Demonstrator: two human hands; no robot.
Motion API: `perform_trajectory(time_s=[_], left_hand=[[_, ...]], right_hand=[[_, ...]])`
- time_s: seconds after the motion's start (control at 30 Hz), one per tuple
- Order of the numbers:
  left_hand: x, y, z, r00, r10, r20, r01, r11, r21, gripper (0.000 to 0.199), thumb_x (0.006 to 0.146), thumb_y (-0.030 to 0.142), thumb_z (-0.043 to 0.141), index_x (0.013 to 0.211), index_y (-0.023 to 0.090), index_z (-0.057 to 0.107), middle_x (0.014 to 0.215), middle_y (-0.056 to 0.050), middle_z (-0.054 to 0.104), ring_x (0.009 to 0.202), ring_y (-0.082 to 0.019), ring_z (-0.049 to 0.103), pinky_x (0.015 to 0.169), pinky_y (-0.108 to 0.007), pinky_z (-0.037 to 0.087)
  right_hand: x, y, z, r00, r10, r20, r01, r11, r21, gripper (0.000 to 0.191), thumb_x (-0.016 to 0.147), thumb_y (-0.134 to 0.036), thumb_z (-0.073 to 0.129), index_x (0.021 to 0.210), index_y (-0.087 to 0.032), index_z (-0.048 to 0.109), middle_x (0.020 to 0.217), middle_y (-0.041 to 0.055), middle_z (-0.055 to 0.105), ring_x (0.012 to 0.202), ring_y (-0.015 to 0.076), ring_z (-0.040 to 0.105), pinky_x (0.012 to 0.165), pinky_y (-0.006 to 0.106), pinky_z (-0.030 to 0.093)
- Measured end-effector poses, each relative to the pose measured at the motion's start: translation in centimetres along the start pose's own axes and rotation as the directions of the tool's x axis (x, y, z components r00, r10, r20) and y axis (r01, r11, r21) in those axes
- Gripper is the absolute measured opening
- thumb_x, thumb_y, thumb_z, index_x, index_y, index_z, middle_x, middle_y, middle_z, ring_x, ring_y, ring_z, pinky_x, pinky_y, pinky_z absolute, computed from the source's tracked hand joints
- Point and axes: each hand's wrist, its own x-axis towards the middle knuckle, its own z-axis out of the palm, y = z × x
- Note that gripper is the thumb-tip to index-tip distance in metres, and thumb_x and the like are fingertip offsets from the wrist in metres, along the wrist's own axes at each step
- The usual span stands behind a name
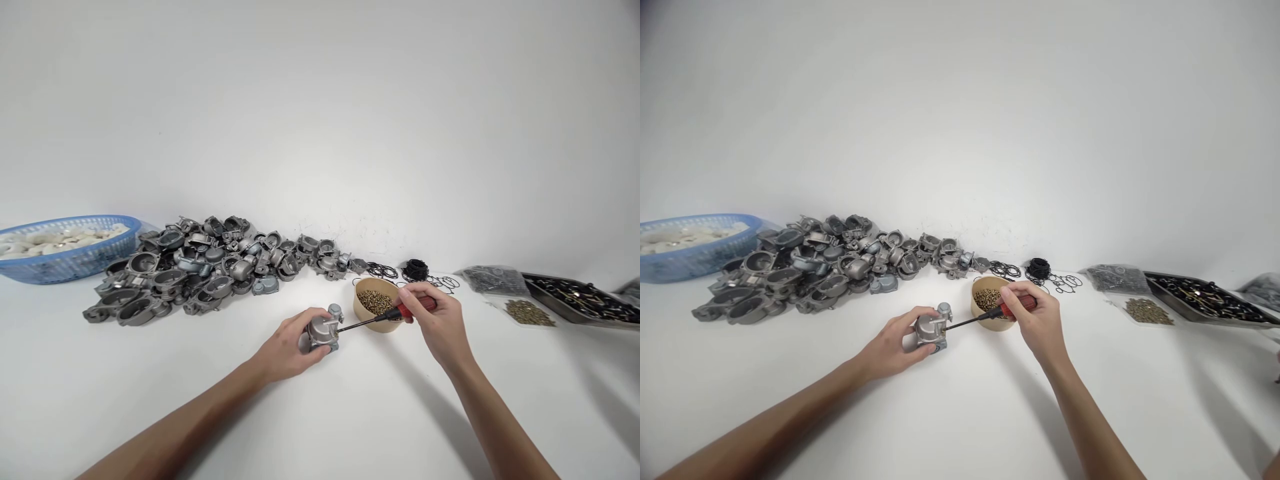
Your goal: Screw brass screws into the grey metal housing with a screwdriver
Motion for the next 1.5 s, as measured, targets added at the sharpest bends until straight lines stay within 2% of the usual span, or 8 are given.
perform_trajectory(time_s=[0.17,0.67,0.87,1.07,1.2,1.33,1.4,1.5], left_hand=[[0.1,0.1,0.0,1.000,-0.017,0.013,0.017,0.998,-0.055,0.044,0.083,0.037,0.064,0.125,0.029,0.052,0.121,-0.002,0.063,0.108,-0.022,0.060,0.100,-0.038,0.048],[0.2,0.0,0.2,0.998,-0.062,-0.003,0.062,0.991,-0.122,0.044,0.081,0.036,0.067,0.122,0.029,0.053,0.117,-0.001,0.063,0.105,-0.021,0.060,0.101,-0.039,0.048],[0.2,0.2,0.2,0.999,-0.050,-0.021,0.047,0.993,-0.112,0.044,0.081,0.038,0.067,0.121,0.029,0.054,0.117,-0.002,0.064,0.104,-0.021,0.062,0.097,-0.039,0.050],[0.3,0.4,0.2,0.998,-0.032,-0.047,0.026,0.994,-0.110,0.040,0.080,0.038,0.067,0.118,0.028,0.056,0.113,-0.002,0.066,0.100,-0.021,0.064,0.093,-0.036,0.053],[0.2,0.6,0.1,0.998,-0.025,-0.054,0.018,0.992,-0.121,0.040,0.080,0.036,0.067,0.117,0.027,0.056,0.115,-0.002,0.065,0.100,-0.021,0.064,0.092,-0.036,0.053],[0.2,1.0,0.0,0.997,-0.032,-0.066,0.024,0.992,-0.128,0.038,0.080,0.033,0.068,0.116,0.026,0.057,0.111,-0.002,0.066,0.096,-0.020,0.064,0.092,-0.036,0.053],[0.2,1.0,-0.1,0.997,-0.038,-0.065,0.029,0.991,-0.128,0.038,0.079,0.031,0.067,0.115,0.026,0.057,0.110,-0.002,0.066,0.094,-0.019,0.064,0.093,-0.036,0.053],[0.2,0.9,-0.1,0.998,-0.031,-0.062,0.024,0.992,-0.123,0.039,0.078,0.028,0.068,0.115,0.026,0.056,0.110,-0.002,0.066,0.096,-0.019,0.063,0.095,-0.037,0.052]], right_hand=[[-0.1,-0.2,0.2,0.999,-0.034,-0.013,0.033,0.998,-0.056,0.024,0.078,-0.042,0.071,0.073,-0.019,0.066,0.064,0.0040,0.067,0.051,0.0133,0.052,0.046,0.025,0.044],[-0.3,-0.4,0.4,0.992,-0.105,-0.069,0.102,0.994,-0.048,0.024,0.081,-0.040,0.068,0.074,-0.018,0.065,0.064,0.0031,0.066,0.050,0.0129,0.054,0.044,0.024,0.044],[-0.3,-0.1,0.8,0.992,-0.123,-0.042,0.118,0.988,-0.098,0.025,0.082,-0.043,0.067,0.073,-0.020,0.064,0.062,0.0020,0.066,0.048,0.0127,0.054,0.044,0.025,0.044],[0.2,-0.6,1.7,0.983,-0.173,0.058,0.180,0.971,-0.159,0.026,0.086,-0.045,0.062,0.075,-0.021,0.062,0.059,0.0016,0.065,0.049,0.0143,0.057,0.047,0.026,0.048],[2.0,-3.0,2.1,0.954,-0.292,0.067,0.300,0.933,-0.197,0.027,0.089,-0.042,0.059,0.074,-0.020,0.062,0.053,-0.0004,0.062,0.046,0.0126,0.055,0.051,0.026,0.048],[3.9,-5.5,3.2,0.877,-0.455,0.152,0.477,0.859,-0.183,0.039,0.094,-0.042,0.050,0.063,-0.021,0.055,0.050,0.0001,0.059,0.046,0.0129,0.057,0.050,0.026,0.046],[4.4,-5.9,4.2,0.842,-0.504,0.192,0.536,0.822,-0.191,0.044,0.096,-0.043,0.046,0.058,-0.022,0.049,0.048,-0.0002,0.058,0.044,0.0116,0.054,0.045,0.024,0.041],[4.7,-5.5,5.9,0.827,-0.520,0.212,0.556,0.811,-0.181,0.045,0.097,-0.043,0.043,0.058,-0.022,0.043,0.046,-0.0013,0.056,0.042,0.0101,0.051,0.043,0.023,0.038]])
